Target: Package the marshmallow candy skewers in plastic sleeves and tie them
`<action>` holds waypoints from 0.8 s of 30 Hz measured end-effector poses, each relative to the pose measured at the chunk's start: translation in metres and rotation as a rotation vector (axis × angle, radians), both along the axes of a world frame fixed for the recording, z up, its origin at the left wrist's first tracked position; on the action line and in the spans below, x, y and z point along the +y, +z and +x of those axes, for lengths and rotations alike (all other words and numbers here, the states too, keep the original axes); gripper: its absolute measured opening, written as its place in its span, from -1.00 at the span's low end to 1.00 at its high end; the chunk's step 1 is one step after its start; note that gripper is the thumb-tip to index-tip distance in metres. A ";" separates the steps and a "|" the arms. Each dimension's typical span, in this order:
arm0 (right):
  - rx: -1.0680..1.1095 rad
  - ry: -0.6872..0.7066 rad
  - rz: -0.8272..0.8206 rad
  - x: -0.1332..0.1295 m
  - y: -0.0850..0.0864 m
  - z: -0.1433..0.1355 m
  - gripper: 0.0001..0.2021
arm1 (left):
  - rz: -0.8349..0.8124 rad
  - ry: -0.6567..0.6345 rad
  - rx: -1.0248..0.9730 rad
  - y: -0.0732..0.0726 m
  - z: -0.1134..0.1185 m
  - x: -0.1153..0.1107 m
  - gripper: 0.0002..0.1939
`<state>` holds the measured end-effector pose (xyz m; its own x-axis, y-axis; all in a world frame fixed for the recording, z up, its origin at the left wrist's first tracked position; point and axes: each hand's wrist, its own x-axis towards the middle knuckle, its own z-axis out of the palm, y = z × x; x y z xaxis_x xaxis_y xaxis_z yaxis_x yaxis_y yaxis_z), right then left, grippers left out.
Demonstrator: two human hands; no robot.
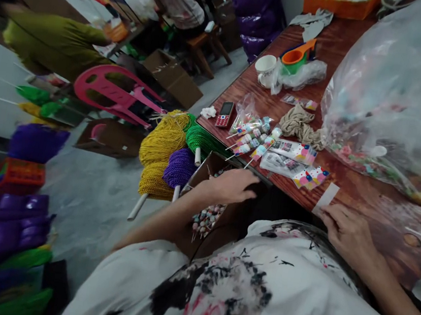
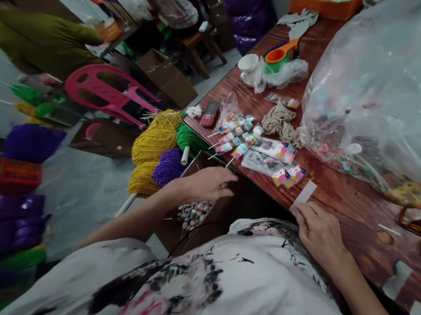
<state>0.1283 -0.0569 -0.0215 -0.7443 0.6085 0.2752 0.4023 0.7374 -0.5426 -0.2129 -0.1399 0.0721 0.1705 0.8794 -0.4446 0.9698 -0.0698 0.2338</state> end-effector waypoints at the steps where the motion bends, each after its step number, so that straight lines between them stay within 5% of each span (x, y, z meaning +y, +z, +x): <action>1: -0.060 -0.027 0.023 0.003 0.001 0.000 -0.83 | 0.108 -0.042 -0.013 -0.001 0.012 0.018 -0.52; 3: -0.155 -0.089 0.029 0.008 0.004 -0.004 -0.79 | 0.219 -0.126 0.007 -0.005 0.027 0.060 -0.32; 6: -0.211 -0.204 -0.014 0.015 0.011 -0.011 -0.64 | 0.139 -0.209 0.115 -0.018 0.031 0.117 0.11; 8: -0.238 -0.263 -0.035 0.020 0.016 -0.018 -0.53 | 0.101 -0.247 0.178 -0.027 0.029 0.137 0.23; 11: -0.326 -0.279 -0.026 0.029 0.021 -0.031 -0.41 | 0.105 -0.294 0.198 -0.036 0.026 0.139 0.18; 17: -0.457 -0.182 -0.046 0.039 0.023 -0.063 -0.37 | 0.154 -0.389 0.034 -0.048 0.021 0.130 -0.25; 24: -0.316 -0.158 -0.121 0.042 0.015 -0.063 -0.39 | 0.141 -0.402 0.026 -0.055 0.026 0.143 0.12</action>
